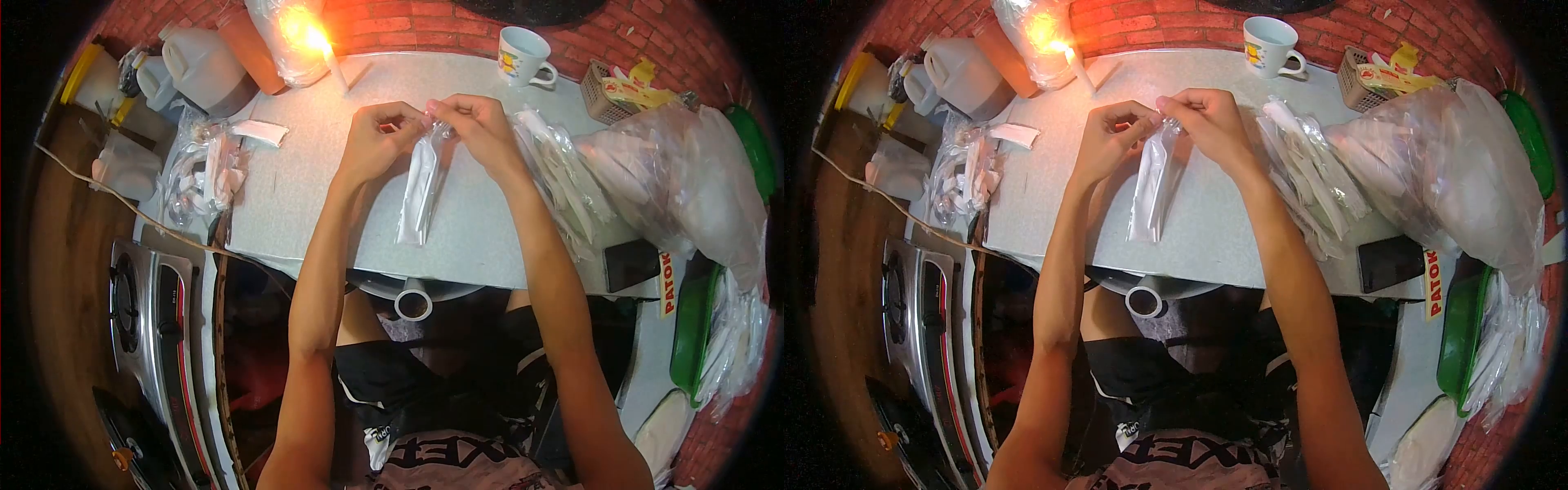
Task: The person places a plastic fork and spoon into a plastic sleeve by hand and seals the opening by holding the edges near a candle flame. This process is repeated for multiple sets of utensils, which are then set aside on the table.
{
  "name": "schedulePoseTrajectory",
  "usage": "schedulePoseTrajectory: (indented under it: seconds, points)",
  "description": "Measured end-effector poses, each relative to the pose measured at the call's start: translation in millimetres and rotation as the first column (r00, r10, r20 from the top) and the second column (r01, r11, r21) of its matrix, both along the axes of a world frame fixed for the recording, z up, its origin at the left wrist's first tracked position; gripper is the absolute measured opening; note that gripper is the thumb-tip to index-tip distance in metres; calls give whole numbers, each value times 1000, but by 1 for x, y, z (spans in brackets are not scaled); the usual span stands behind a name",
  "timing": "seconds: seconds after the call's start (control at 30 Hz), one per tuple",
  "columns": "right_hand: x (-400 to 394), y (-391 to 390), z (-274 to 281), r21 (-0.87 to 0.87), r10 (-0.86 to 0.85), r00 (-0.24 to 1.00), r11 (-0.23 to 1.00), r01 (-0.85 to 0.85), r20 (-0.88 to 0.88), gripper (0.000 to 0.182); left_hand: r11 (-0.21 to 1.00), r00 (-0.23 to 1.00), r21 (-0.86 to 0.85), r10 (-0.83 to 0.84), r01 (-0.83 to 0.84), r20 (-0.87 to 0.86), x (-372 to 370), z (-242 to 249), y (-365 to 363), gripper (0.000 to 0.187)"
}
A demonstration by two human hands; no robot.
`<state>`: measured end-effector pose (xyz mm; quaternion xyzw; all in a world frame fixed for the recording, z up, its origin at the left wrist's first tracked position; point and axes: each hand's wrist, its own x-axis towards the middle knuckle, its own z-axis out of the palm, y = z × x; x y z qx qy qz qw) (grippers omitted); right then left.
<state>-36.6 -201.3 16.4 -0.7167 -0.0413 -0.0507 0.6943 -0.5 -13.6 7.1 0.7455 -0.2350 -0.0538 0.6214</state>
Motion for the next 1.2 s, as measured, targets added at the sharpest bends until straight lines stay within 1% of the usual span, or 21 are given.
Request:
schedulePoseTrajectory:
  seconds: [0.17, 0.23, 0.27, 0.33, 0.37, 0.47, 0.53, 0.6, 0.63, 0.67, 0.7, 0.73, 0.8, 0.9, 0.97, 1.0, 1.03, 1.07, 1.1, 1.13, 1.2]
  points:
    - [9, -4, -13, -47, 7, 996, 999, -3, 88, 27, 993, 994, -49, -105, 106, 36, 5, -5, 2, 18]
    - [8, -1, -11, -83, -77, 994, 993, 84, 81, 34, 981, 967, 115, -129, 157, -222, -6, 9, 3, 22]
    - [9, 1, -11, -85, -59, 995, 994, 66, 83, 34, 984, 969, 114, -111, 138, -219, -6, 9, 6, 22]
    - [9, 5, -12, 141, -125, 990, 983, 116, 58, 43, 976, 945, 107, -151, 189, -290, -1, 7, 11, 26]
    - [12, 6, -19, 141, -123, 991, 983, 113, 59, 43, 977, 946, 107, -149, 187, -289, 3, 6, 17, 26]
    - [20, -1, -37, 25, -161, 977, 987, 159, 140, 51, 992, 995, 90, 94, -92, -21, 8, 19, 52, 31]
    - [15, 4, -36, -137, -152, 972, 974, 178, 179, 49, 944, 942, 45, 330, -328, -60, 10, 26, 94, 32]
    - [14, 6, -35, -169, -188, 966, 961, 218, 177, 47, 849, 848, 39, 528, -526, -49, 10, 36, 151, 33]
    - [11, 6, -34, -211, -188, 966, 951, 225, 179, 46, 863, 878, -180, 478, -472, -13, 25, 16, 205, 35]
    - [5, 4, -27, -193, -239, 957, 944, 268, 163, 46, 635, 631, -98, 716, -766, -299, 9, 46, 204, 39]
    - [-2, 3, -16, -283, -215, 961, 924, 257, 172, 45, 555, 561, -91, 825, -827, -68, 1, 45, 230, 41]
    - [-5, 2, -10, -371, -184, 966, 897, 240, 180, 45, 397, 405, -119, 913, -910, -48, -3, 49, 249, 44]
    - [4, 5, -25, -303, -200, 952, 915, 266, 231, 45, 130, 116, -380, 991, -916, 59, -17, 43, 258, 46]
    - [7, 7, -32, -249, -192, 931, 929, 275, 309, 45, 257, 195, -429, 964, -866, 183, -14, 35, 258, 36]
    - [5, 6, -32, -262, -178, 928, 926, 271, 328, 45, 584, 531, -321, 812, -746, 243, -24, 53, 172, 24]
    - [5, 5, -31, -295, -161, 946, 924, 245, 282, 45, 783, 721, -220, 622, -582, 306, -18, 51, 146, 19]
    - [6, 5, -28, -326, -143, 961, 920, 217, 237, 46, 856, 782, -121, 510, -503, 357, -13, 51, 104, 21]
    - [4, 4, -25, -328, -139, 961, 920, 215, 240, 46, 902, 859, -5, 412, -431, 305, -21, 59, 62, 24]
    - [2, 2, -23, -301, -146, 972, 933, 198, 185, 45, 935, 881, 46, 315, -352, 354, -22, 60, 18, 34]
    - [-1, 0, -21, -273, -154, 980, 944, 184, 128, 44, 976, 931, 118, 136, -185, 338, -30, 65, -16, 35]
    - [17, 2, -42, -7, -122, 910, 991, 136, 396, 40, 958, 900, 283, -87, -41, 427, -40, 61, -69, 34]
